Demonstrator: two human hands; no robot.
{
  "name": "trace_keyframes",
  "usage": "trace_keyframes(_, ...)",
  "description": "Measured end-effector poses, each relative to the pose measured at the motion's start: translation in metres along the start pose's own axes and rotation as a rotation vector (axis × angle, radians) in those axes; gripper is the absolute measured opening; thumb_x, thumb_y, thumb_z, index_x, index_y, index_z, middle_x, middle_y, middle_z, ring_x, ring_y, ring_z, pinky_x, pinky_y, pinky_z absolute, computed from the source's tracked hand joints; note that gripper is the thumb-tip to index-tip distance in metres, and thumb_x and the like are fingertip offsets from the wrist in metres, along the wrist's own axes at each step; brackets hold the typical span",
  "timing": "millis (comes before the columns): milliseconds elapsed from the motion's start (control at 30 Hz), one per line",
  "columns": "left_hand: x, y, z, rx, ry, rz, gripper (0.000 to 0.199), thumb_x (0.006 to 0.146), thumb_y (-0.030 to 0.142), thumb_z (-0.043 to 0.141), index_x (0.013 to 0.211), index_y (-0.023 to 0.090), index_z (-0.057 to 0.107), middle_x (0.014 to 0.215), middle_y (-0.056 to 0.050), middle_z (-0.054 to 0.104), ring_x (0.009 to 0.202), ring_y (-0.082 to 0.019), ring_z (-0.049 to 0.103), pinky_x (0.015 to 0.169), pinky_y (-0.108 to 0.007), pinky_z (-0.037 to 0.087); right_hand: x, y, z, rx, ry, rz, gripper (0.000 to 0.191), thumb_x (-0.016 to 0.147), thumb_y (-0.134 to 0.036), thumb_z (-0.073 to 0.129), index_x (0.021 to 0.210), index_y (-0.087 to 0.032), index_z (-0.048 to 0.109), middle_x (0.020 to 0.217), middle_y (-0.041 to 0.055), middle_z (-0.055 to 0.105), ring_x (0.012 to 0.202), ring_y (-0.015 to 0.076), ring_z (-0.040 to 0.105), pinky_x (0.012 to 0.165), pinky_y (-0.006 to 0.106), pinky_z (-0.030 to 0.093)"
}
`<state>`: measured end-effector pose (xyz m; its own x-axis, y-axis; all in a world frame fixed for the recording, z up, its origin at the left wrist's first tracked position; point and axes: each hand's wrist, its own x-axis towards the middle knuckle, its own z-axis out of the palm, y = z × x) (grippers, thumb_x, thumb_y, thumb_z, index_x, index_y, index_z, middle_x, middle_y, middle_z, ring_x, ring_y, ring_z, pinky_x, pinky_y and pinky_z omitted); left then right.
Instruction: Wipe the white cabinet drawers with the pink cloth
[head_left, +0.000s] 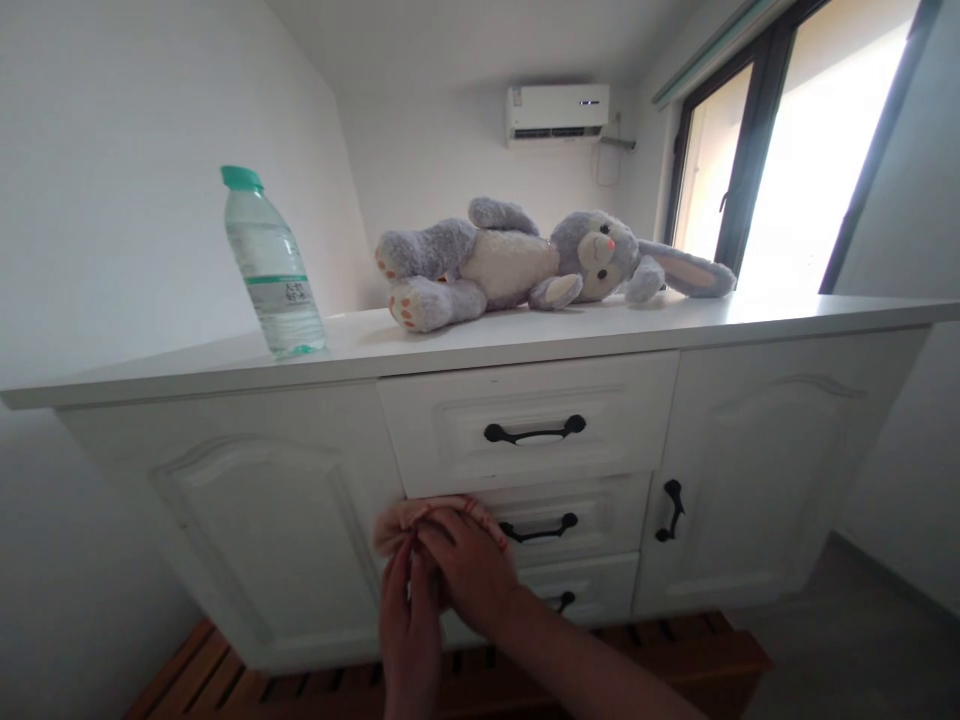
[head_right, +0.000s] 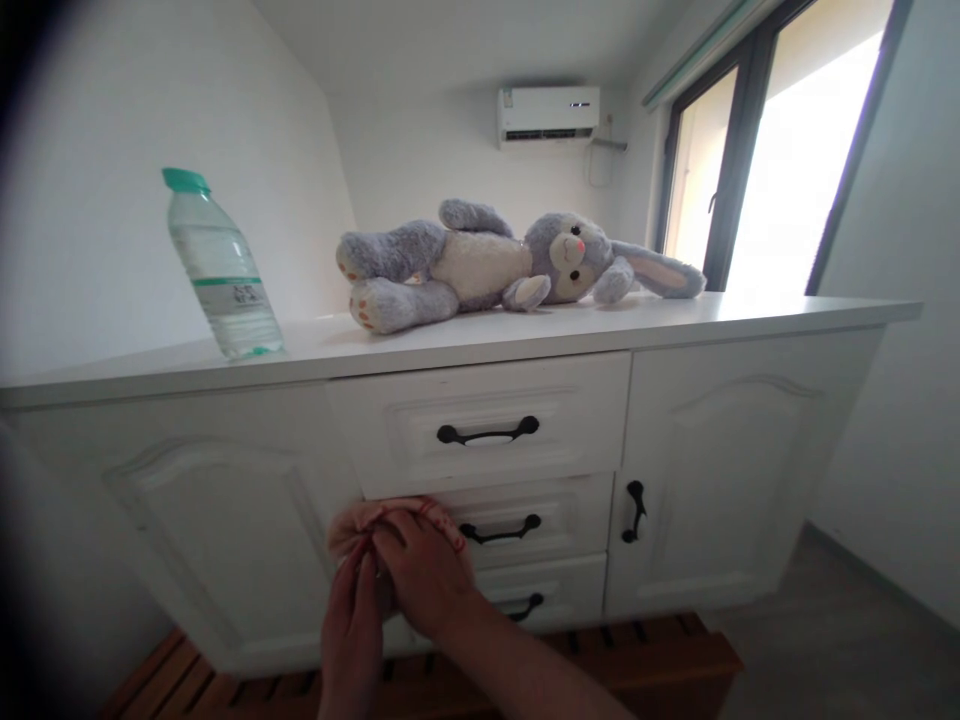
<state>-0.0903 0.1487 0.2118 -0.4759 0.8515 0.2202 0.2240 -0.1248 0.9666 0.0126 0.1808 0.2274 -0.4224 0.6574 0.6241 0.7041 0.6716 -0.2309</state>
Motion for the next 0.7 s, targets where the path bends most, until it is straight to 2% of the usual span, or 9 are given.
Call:
trace_keyframes(100,-0.002,0.010,0.014,0.118,-0.037,0.049,0.067,0.091,0.054,0.041,0.138,0.008,0.053,0.148,-0.026,0.055,0.140,-0.038,0.049,0.120,-0.058,0.036,-0.004,0.008,-0.032,-0.148,-0.019,0.037,0.029,0.099,-0.021,0.052,0.127,-0.018,0.058,0.130,0.0098,0.064,0.109,0.0250,0.064,0.094,0.041,0.054)
trace_keyframes(167,-0.006,0.006,0.029,0.193,-0.138,0.057,0.062,0.092,0.051,0.041,0.133,0.008,0.058,0.143,-0.027,0.059,0.135,-0.038,0.054,0.117,-0.058,0.040,-0.016,0.021,-0.037,-0.234,-0.063,0.031,0.023,0.096,-0.014,0.053,0.118,-0.013,0.061,0.118,0.0118,0.068,0.103,0.0265,0.065,0.091,0.043,0.055)
trace_keyframes(267,-0.013,0.006,0.054,0.268,-0.266,0.120,0.055,0.093,0.040,0.041,0.128,0.005,0.063,0.142,-0.029,0.058,0.133,-0.039,0.057,0.114,-0.057,0.044,-0.037,0.046,-0.039,-0.228,-0.053,0.039,0.020,0.095,-0.017,0.058,0.114,-0.014,0.063,0.116,0.0097,0.071,0.106,0.0271,0.064,0.095,0.045,0.052)
trace_keyframes(333,-0.020,0.018,0.072,0.324,-0.299,0.207,0.054,0.092,0.033,0.041,0.130,0.000,0.062,0.149,-0.032,0.049,0.141,-0.039,0.050,0.118,-0.056,0.041,-0.050,0.063,-0.047,-0.186,-0.012,0.053,0.020,0.094,-0.020,0.063,0.113,-0.017,0.065,0.114,0.0067,0.073,0.107,0.0270,0.064,0.098,0.046,0.050)
trace_keyframes(400,-0.028,0.036,0.094,0.360,-0.361,0.269,0.053,0.092,0.029,0.041,0.130,-0.001,0.062,0.150,-0.032,0.047,0.142,-0.037,0.049,0.121,-0.053,0.039,-0.064,0.079,-0.064,-0.162,0.030,0.114,0.019,0.091,-0.019,0.066,0.110,-0.018,0.067,0.109,0.0057,0.074,0.105,0.0268,0.064,0.098,0.046,0.049)
trace_keyframes(500,-0.046,0.061,0.131,0.332,-0.517,0.297,0.051,0.094,0.026,0.038,0.128,0.000,0.064,0.141,-0.031,0.057,0.136,-0.033,0.056,0.122,-0.050,0.038,-0.087,0.103,-0.096,-0.164,0.090,0.230,0.015,0.090,-0.014,0.066,0.104,-0.017,0.069,0.105,0.0075,0.073,0.101,0.0267,0.064,0.096,0.044,0.049)
trace_keyframes(567,-0.061,0.070,0.154,0.276,-0.611,0.322,0.049,0.094,0.024,0.037,0.127,0.001,0.065,0.141,-0.030,0.059,0.139,-0.032,0.054,0.123,-0.050,0.036,-0.104,0.119,-0.112,-0.195,0.141,0.261,0.019,0.089,-0.010,0.064,0.107,-0.016,0.069,0.105,0.0089,0.072,0.102,0.0275,0.063,0.096,0.045,0.049)
trace_keyframes(633,-0.074,0.072,0.171,0.218,-0.678,0.337,0.049,0.094,0.023,0.037,0.129,0.002,0.064,0.145,-0.029,0.057,0.143,-0.032,0.050,0.125,-0.050,0.034,-0.121,0.133,-0.120,-0.227,0.193,0.242,0.025,0.090,-0.008,0.061,0.114,-0.015,0.066,0.109,0.0101,0.071,0.105,0.0281,0.063,0.099,0.046,0.049)
trace_keyframes(700,-0.084,0.067,0.180,0.178,-0.704,0.335,0.050,0.094,0.024,0.038,0.134,0.005,0.061,0.148,-0.026,0.056,0.144,-0.031,0.048,0.126,-0.049,0.032,-0.137,0.144,-0.116,-0.246,0.234,0.220,0.030,0.091,-0.008,0.057,0.120,-0.015,0.063,0.113,0.0114,0.071,0.109,0.0278,0.063,0.101,0.047,0.049)
